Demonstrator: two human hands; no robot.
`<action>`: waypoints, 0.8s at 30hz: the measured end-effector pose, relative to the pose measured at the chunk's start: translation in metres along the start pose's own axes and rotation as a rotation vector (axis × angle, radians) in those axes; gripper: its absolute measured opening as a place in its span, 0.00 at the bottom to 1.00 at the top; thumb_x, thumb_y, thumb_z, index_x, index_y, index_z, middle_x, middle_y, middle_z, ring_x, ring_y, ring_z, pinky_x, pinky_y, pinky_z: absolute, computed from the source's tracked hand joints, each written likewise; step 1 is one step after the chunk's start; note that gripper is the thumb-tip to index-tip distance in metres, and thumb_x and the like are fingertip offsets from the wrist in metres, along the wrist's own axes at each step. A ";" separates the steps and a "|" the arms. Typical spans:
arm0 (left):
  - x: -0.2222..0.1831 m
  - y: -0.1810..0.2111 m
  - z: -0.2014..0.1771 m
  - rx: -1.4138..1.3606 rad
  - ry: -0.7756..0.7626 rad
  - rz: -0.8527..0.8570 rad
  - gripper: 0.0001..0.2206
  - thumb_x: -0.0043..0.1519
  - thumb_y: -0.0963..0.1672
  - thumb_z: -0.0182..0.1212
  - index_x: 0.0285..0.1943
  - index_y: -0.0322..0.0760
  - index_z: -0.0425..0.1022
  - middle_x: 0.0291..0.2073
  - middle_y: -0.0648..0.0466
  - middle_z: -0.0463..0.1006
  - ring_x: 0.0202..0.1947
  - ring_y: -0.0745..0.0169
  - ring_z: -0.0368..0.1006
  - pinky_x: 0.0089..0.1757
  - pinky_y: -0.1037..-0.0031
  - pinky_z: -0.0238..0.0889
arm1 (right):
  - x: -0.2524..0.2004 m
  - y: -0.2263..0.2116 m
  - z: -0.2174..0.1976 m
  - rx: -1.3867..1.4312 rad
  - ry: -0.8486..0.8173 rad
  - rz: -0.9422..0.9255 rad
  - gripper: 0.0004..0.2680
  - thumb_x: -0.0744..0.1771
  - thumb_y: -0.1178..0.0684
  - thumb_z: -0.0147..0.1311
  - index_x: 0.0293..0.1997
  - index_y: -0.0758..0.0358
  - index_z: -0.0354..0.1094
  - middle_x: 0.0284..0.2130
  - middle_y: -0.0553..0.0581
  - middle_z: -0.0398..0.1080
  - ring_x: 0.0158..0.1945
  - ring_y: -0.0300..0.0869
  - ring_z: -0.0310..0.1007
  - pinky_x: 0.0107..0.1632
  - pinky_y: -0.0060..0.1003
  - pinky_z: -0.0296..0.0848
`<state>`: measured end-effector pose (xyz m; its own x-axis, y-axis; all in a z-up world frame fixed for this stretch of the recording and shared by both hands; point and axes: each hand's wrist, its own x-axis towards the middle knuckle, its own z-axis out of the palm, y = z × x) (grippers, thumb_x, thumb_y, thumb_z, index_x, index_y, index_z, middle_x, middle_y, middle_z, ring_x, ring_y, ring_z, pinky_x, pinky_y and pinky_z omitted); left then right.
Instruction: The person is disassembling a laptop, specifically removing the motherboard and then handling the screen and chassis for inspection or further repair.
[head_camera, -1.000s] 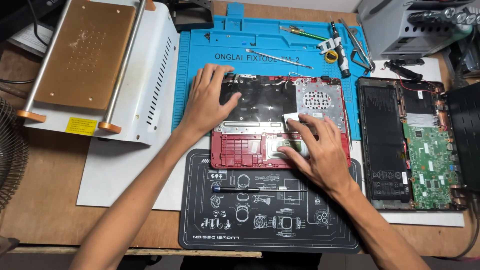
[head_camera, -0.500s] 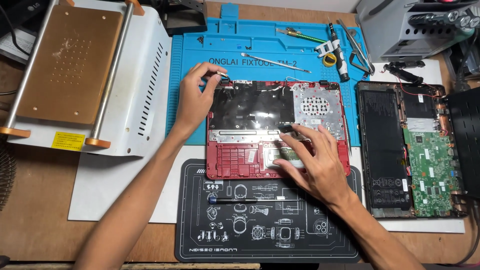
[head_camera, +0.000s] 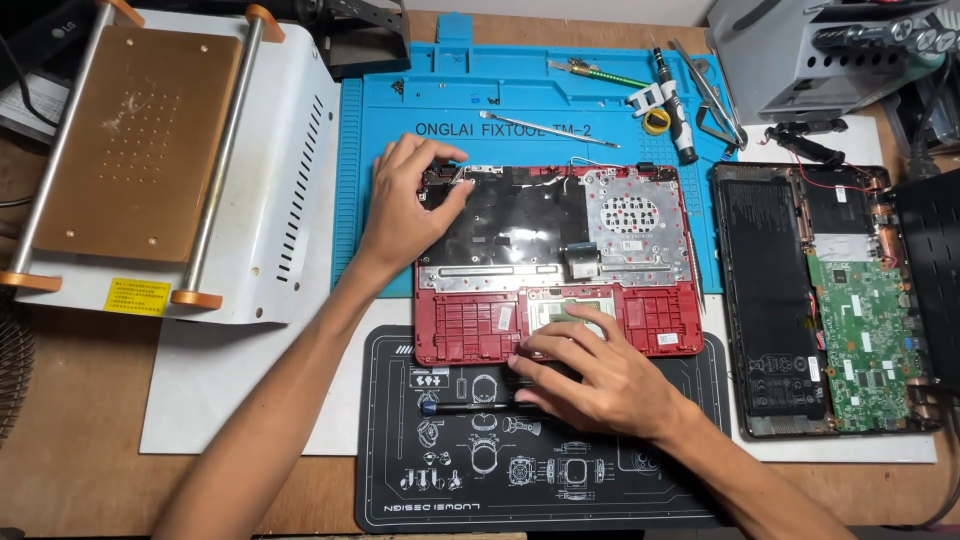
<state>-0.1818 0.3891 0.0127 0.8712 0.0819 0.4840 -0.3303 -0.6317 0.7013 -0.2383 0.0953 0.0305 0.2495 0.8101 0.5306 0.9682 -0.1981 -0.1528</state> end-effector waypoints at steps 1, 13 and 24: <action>0.000 -0.003 0.000 0.001 0.000 0.000 0.09 0.63 0.43 0.68 0.50 0.46 0.77 0.39 0.56 0.71 0.44 0.53 0.69 0.50 0.61 0.59 | 0.000 0.000 0.000 0.001 0.000 -0.001 0.07 0.66 0.46 0.63 0.46 0.50 0.77 0.43 0.52 0.76 0.50 0.44 0.76 0.63 0.52 0.66; 0.002 -0.013 0.007 0.056 -0.012 0.012 0.06 0.70 0.38 0.54 0.44 0.38 0.76 0.37 0.55 0.64 0.41 0.52 0.66 0.46 0.60 0.57 | -0.001 0.001 -0.001 0.011 -0.049 0.029 0.08 0.66 0.44 0.62 0.46 0.50 0.77 0.43 0.51 0.77 0.49 0.43 0.76 0.63 0.51 0.66; 0.002 -0.012 0.005 0.108 -0.048 0.059 0.02 0.69 0.41 0.62 0.43 0.41 0.76 0.40 0.56 0.63 0.43 0.53 0.65 0.47 0.59 0.57 | 0.000 -0.006 0.003 0.072 -0.029 -0.040 0.09 0.67 0.44 0.63 0.47 0.52 0.77 0.39 0.51 0.76 0.44 0.42 0.76 0.60 0.49 0.69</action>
<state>-0.1741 0.3928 0.0024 0.8685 0.0066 0.4957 -0.3431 -0.7137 0.6107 -0.2440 0.0976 0.0290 0.2087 0.8322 0.5136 0.9733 -0.1258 -0.1918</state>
